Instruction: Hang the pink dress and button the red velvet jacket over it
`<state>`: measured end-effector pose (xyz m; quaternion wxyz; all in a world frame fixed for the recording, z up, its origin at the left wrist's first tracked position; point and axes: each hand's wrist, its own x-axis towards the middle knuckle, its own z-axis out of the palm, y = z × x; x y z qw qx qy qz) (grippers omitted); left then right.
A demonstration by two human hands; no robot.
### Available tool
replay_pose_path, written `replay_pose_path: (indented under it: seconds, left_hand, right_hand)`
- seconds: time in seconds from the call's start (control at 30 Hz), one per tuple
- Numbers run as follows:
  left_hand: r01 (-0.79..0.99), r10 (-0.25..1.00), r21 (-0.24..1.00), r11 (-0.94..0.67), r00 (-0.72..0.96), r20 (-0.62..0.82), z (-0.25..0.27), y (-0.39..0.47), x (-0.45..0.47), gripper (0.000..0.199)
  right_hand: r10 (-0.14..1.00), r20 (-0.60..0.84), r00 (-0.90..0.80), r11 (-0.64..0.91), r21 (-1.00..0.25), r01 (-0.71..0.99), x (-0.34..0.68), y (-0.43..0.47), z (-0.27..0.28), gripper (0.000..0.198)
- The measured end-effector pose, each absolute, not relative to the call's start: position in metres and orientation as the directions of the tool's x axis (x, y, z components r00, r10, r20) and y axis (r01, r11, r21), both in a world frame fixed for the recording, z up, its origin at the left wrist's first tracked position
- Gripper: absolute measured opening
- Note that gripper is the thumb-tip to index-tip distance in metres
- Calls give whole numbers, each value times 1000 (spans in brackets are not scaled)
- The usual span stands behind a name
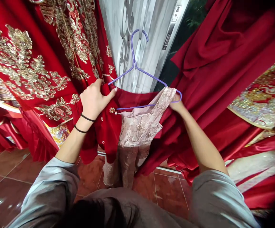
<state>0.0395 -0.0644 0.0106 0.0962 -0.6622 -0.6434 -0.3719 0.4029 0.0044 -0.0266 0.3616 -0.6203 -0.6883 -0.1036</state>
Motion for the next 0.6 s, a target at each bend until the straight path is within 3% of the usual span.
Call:
replay_pose_path:
  seconds: [0.07, 0.13, 0.23, 0.3, 0.4, 0.47, 0.5, 0.6]
  left_hand:
    - [917, 779, 364, -162, -108, 618, 10, -65, 39, 61]
    - [911, 760, 367, -187, -103, 642, 10, -70, 41, 58]
    - [912, 708, 322, -252, -53, 705, 8, -84, 58, 53]
    - [884, 691, 255, -391, 99, 716, 5, -90, 82, 47]
    - [735, 653, 220, -641, 372, 660, 0, -84, 133, 43]
    - [666, 672, 285, -689, 441, 595, -1, -71, 165, 50]
    - [649, 696, 326, -687, 459, 552, -2, -63, 177, 52]
    - [644, 742, 383, -662, 492, 455, -6, -43, 197, 43]
  right_hand:
    - [677, 718, 162, 141, -343, 929, 413, 8, -10, 37]
    - [682, 711, 170, 180, -389, 904, 415, 10, -5, 35]
    - [887, 449, -113, 329, -441, 835, 417, 10, -7, 23]
    - [932, 290, -220, 335, -450, 828, 425, 8, -2, 15]
    - [906, 417, -70, 268, -438, 858, 441, 0, 16, 11]
    - [826, 562, 41, 262, -448, 855, 445, -9, 24, 12]
    - [829, 558, 28, 276, -452, 848, 443, -14, 25, 13]
    - [964, 222, -144, 225, -403, 887, 434, -31, 22, 13]
